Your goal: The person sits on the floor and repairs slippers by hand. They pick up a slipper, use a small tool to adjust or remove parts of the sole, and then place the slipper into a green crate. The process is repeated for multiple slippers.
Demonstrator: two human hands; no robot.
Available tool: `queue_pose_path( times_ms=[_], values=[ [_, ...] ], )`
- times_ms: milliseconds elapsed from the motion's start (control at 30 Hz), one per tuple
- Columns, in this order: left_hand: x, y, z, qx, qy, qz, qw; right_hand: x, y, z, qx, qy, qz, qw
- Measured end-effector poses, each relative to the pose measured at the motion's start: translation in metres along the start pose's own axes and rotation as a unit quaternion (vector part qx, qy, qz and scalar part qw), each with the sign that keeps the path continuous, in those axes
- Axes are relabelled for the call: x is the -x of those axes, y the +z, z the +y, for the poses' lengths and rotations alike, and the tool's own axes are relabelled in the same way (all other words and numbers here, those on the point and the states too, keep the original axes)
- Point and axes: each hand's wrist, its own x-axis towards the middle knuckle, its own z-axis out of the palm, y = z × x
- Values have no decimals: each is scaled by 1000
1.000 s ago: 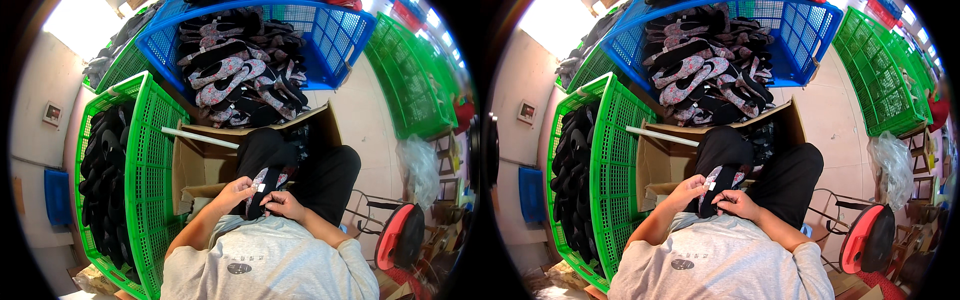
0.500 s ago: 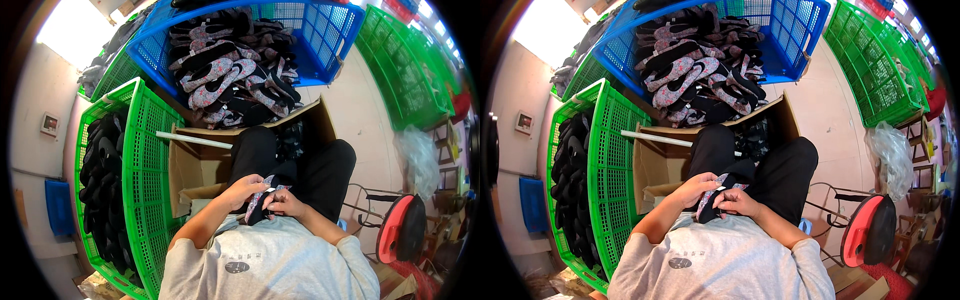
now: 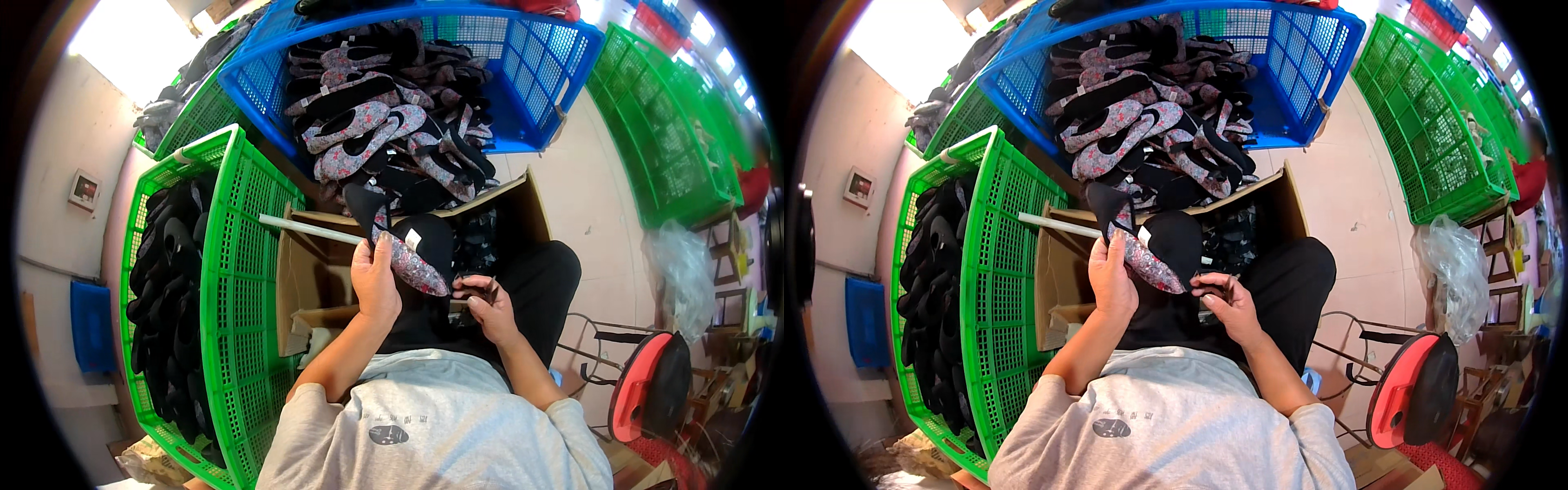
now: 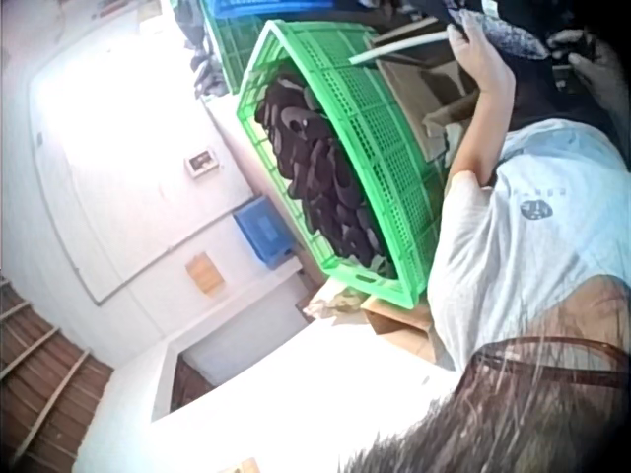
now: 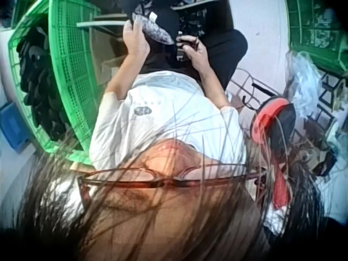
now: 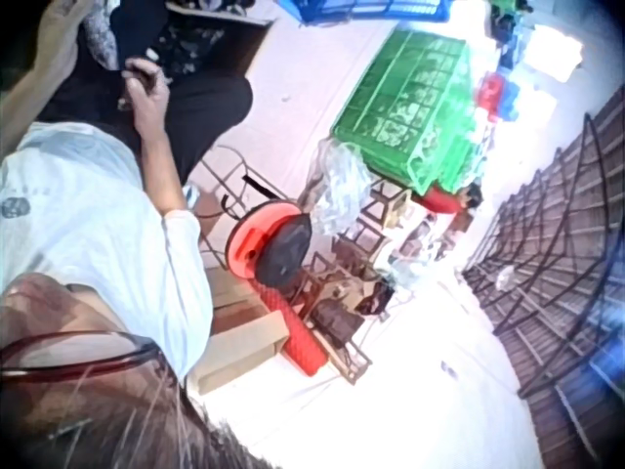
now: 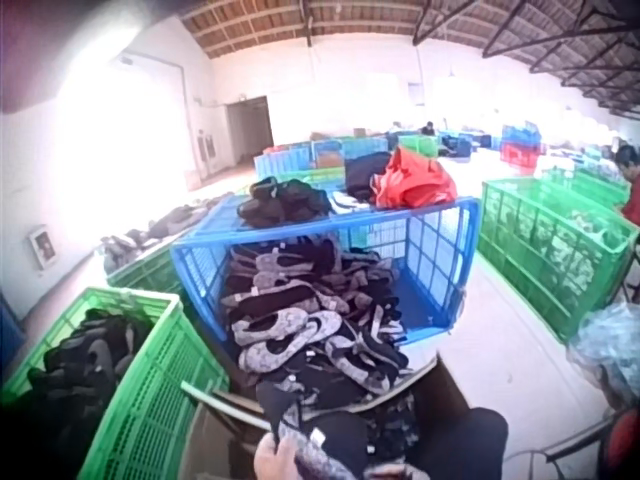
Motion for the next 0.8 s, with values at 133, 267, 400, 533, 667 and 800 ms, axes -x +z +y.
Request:
queue_pose_path(
  times_ms=[133, 267, 400, 533, 667, 800],
  values=[
    [1, -1, -7, -27, 18, -4, 999, -12, 9, -5, 79, -10, -31, 996],
    [5, 1, -8, -53, 30, -11, 998, -20, 17, 5, 103, -22, -24, 994],
    [8, 4, -9, -55, 35, -25, 998, -22, 21, 11, 117, -37, 10, 992],
    [10, 26, -21, -4, -5, -108, 994, -23, 13, 6, 113, -118, 84, 983],
    [10, 61, -42, 133, -142, -167, 966, -22, -1, -36, 175, -257, 133, 941],
    [9, 77, -72, 193, -277, -160, 928, -10, -22, -70, 209, -174, 164, 948]
  ],
)
